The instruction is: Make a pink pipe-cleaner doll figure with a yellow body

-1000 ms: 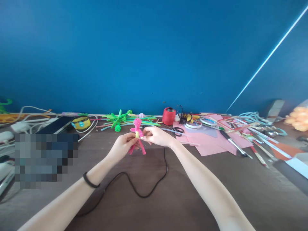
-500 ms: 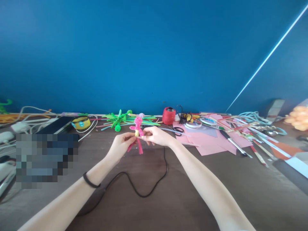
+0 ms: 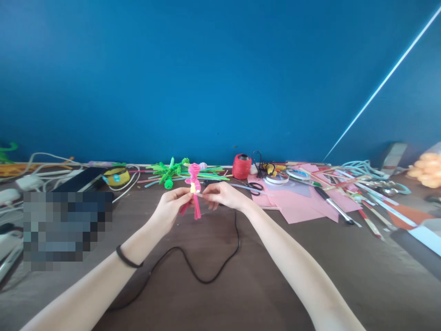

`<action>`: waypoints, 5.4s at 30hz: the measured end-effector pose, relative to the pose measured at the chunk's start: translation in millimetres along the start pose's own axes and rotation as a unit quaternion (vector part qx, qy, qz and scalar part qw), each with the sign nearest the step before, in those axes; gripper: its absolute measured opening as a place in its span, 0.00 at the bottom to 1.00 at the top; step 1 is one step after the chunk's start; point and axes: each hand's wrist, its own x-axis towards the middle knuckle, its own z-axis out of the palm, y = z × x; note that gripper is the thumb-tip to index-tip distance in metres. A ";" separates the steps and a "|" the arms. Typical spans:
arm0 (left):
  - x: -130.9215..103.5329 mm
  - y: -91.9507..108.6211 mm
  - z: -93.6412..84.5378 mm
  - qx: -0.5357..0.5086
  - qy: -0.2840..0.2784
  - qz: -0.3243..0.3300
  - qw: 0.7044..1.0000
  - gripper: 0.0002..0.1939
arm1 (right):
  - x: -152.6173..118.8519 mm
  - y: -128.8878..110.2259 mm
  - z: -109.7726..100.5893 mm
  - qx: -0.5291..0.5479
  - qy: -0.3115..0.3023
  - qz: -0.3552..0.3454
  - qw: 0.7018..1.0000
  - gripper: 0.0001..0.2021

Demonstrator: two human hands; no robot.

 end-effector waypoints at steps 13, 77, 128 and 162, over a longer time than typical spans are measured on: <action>3.8 11.4 -4.3 -0.140 -0.007 -0.056 0.989 0.04 | 2.2 -2.0 47.5 -0.175 0.138 -0.019 0.975 0.16; 6.7 -8.9 -12.5 0.020 0.121 0.030 0.992 0.10 | 3.5 -13.7 46.5 0.321 0.060 0.039 0.944 0.10; 5.2 4.3 -9.3 -0.102 -0.016 0.000 0.995 0.10 | 2.5 -5.9 57.6 -0.010 0.113 -0.055 0.992 0.10; 5.7 -2.3 -14.9 0.275 0.143 0.229 0.923 0.04 | -10.9 -32.0 66.3 -0.076 0.081 -0.013 0.994 0.13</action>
